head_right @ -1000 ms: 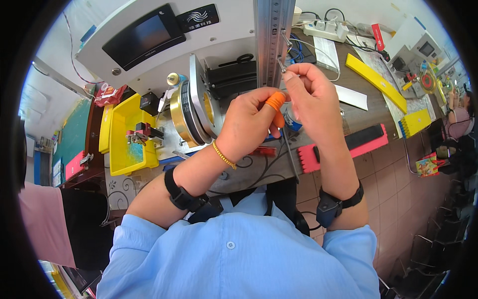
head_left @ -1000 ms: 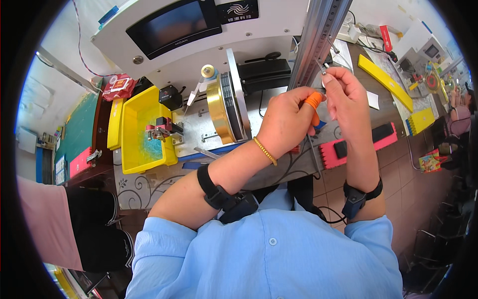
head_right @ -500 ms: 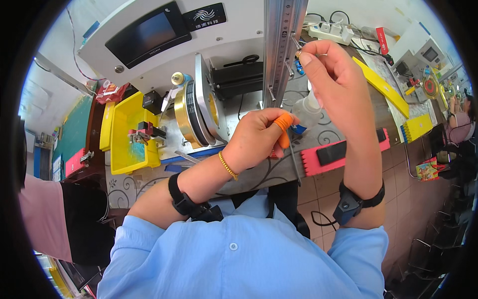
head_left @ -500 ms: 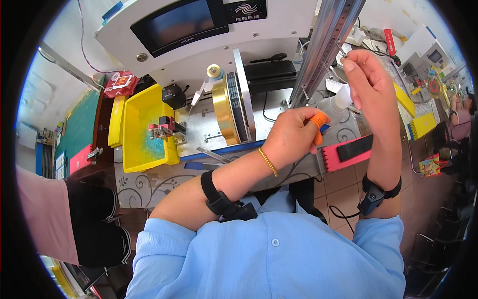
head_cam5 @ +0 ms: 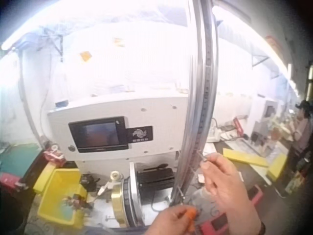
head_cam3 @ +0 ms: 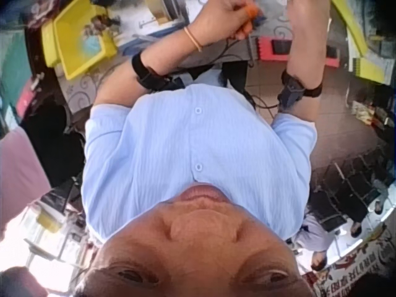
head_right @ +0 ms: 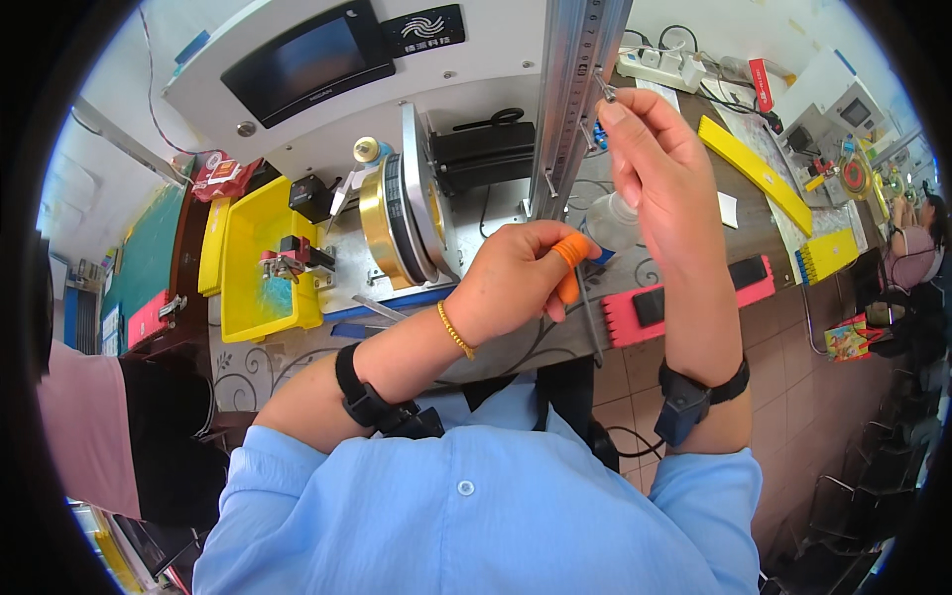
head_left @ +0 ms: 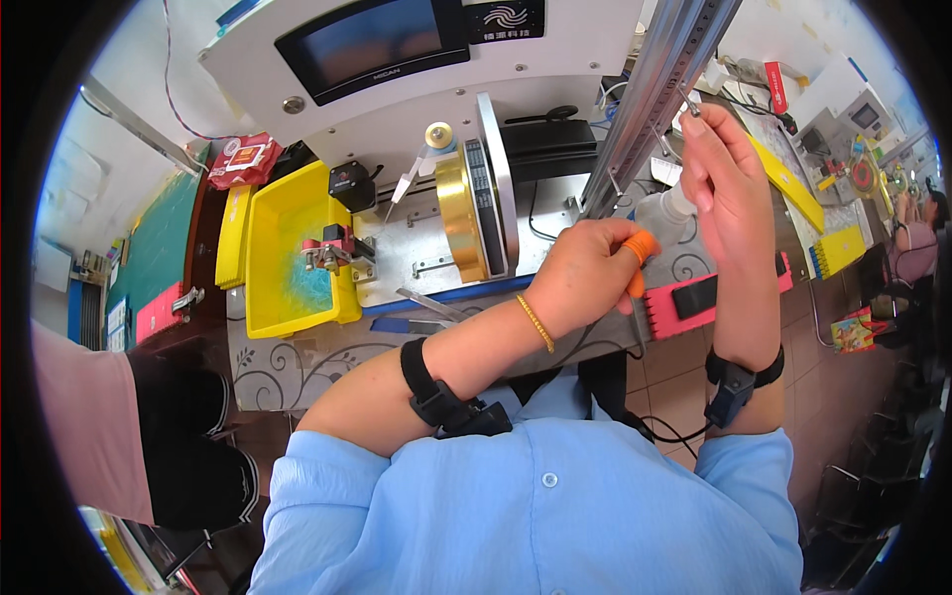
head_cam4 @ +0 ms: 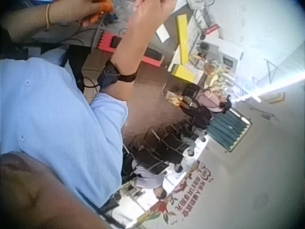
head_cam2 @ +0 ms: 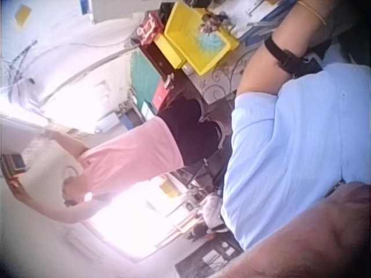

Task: The person assembles small blue electronic components using a specialized assembly machine, applying glue from a bottle, and positioning the parts with tweezers.

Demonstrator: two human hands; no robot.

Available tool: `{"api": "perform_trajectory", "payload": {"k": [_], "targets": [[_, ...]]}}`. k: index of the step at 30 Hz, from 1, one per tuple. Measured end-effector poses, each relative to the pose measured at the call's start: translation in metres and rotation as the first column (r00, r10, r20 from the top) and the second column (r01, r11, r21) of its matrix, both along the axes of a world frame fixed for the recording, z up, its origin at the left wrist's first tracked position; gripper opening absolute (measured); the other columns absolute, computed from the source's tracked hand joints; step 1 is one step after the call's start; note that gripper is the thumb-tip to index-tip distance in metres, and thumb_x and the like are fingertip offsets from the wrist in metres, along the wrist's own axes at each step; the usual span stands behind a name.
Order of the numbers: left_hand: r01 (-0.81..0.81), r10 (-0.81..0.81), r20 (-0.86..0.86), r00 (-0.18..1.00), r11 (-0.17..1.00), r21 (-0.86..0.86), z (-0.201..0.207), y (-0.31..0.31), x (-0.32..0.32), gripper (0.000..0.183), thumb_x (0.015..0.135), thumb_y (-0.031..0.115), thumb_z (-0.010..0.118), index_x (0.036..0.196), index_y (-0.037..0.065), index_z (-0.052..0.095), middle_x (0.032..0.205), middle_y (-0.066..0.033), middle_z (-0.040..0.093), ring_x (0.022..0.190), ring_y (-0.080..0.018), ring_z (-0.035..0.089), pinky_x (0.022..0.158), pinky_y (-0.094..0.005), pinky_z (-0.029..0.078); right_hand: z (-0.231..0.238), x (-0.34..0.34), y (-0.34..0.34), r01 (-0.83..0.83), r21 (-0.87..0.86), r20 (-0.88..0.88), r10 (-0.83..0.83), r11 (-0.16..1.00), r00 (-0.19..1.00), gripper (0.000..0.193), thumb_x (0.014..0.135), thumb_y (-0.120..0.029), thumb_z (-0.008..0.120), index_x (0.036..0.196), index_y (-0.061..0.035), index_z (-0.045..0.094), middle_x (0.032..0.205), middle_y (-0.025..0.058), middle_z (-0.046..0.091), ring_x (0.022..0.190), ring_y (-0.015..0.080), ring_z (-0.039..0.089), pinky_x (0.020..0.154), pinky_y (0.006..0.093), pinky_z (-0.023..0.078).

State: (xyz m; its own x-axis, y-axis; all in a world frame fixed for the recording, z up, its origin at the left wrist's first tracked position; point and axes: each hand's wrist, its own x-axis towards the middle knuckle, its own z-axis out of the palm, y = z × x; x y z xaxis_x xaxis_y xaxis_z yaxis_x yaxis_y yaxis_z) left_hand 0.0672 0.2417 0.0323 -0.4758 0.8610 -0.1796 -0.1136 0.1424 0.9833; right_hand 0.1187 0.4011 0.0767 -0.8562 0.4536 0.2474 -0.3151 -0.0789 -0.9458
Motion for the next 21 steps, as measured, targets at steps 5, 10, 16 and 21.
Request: {"api": "perform_trajectory", "payload": {"k": [5,10,16,21], "targets": [[0.11,-0.115,-0.118,0.986,0.993,-0.047,0.038,-0.023,0.015,0.026,0.095,0.02,0.058,0.111,0.001,0.065,0.063,-0.0029,0.061,0.049,-0.0069,0.056,0.047,-0.0229,0.045,0.01,0.001,-0.007,0.317,0.209,-0.106,-0.301,0.925,0.948,0.02,0.093,-0.018,0.063,0.106,-0.0039,0.059,0.069,-0.0058,0.048,0.051,0.0003,0.035,0.046,0.0179,0.025],[0.37,-0.363,-0.242,0.9,0.929,-0.015,0.061,-0.055,0.022,0.037,0.091,0.016,0.063,0.127,0.008,0.058,0.065,-0.0018,0.062,0.052,-0.006,0.057,0.048,-0.0225,0.045,0.026,0.11,0.0,0.119,0.057,-0.323,-0.094,0.991,0.942,0.017,0.099,-0.009,0.047,0.11,0.0029,0.052,0.065,-0.0044,0.043,0.047,0.0015,0.033,0.042,0.0192,0.026],[0.379,-0.37,-0.306,0.877,0.925,-0.029,0.039,-0.05,0.026,0.038,0.089,0.009,0.065,0.126,0.006,0.058,0.083,-0.003,0.066,0.068,-0.0072,0.06,0.065,-0.0222,0.05,0.062,0.311,0.008,0.422,-0.013,-0.454,-0.382,0.906,0.805,0.024,0.101,-0.007,0.037,0.078,-0.0044,0.038,0.061,-0.0021,0.03,0.047,0.0046,0.028,0.047,0.02,0.027],[0.374,-0.29,-0.794,0.534,0.923,-0.085,-0.003,-0.006,0.046,0.043,0.082,0.012,0.069,0.121,0.002,0.058,0.112,-0.0139,0.063,0.103,-0.0295,0.061,0.09,-0.0355,0.049,-0.012,0.318,0.017,0.829,0.28,-0.202,-0.814,0.485,0.545,0.012,0.096,-0.005,0.05,0.105,-0.0026,0.058,0.08,-0.003,0.049,0.061,0.0054,0.04,0.056,0.0195,0.034]]}}
